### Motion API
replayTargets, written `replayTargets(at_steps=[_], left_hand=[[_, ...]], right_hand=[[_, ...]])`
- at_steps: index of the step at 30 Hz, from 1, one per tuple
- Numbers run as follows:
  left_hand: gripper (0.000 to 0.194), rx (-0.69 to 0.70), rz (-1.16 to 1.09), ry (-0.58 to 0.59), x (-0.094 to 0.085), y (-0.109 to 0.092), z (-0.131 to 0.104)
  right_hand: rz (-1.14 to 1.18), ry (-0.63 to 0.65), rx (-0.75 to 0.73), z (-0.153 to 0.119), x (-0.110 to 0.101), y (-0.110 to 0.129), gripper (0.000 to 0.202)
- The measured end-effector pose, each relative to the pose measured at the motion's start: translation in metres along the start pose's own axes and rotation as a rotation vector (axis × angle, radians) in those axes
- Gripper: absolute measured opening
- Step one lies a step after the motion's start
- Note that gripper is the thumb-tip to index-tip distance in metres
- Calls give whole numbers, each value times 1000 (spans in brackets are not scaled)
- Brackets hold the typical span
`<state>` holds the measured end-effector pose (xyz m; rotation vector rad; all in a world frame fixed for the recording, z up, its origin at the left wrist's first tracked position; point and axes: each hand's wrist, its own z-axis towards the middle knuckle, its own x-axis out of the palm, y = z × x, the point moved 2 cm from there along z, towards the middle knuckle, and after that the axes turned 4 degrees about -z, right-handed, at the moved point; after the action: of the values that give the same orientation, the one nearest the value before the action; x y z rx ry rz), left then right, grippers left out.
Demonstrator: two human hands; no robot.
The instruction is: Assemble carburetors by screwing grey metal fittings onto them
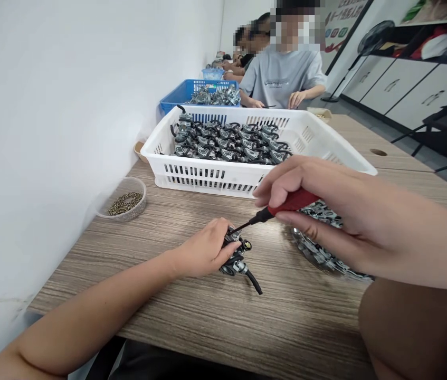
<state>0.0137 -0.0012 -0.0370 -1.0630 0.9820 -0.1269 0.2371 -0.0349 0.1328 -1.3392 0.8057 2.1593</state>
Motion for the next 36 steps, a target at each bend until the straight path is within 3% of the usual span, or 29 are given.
replayTargets(at_steps=[3,7,9,12,15,19,23,26,28,32,36], left_hand=[[26,8,15,-4,1,1,0],[26,25,46,-18,2,1,-1],[26,22,50,-17,2,1,-1],[28,17,51,-18,2,0,-1],[27,25,40,-18,1,-1,-1],[28,19,35,-23,1,0,-1],[29,10,40,-24,1,1,-1],[29,5,52,-12,1,-1,0],[27,16,58,-6,1,-3,0],[28,25,58,-14,0,-4,-1],[28,20,37,-17,0,-2,-1]], right_hand=[[-32,-9,5,5,2,1,5],[-326,-203,50,11,9,3,29],[-404,-225,83,11,12,3,34],[-262,-116,95,8,9,0,18],[23,10,-13,5,2,-1,18],[147,8,-49,11,1,-2,10],[-97,-176,-23,20,11,2,8],[-408,-324,-26,21,16,4,30],[-497,-354,-8,20,16,4,41],[-234,-142,22,12,11,2,11],[41,26,-45,6,4,3,19]])
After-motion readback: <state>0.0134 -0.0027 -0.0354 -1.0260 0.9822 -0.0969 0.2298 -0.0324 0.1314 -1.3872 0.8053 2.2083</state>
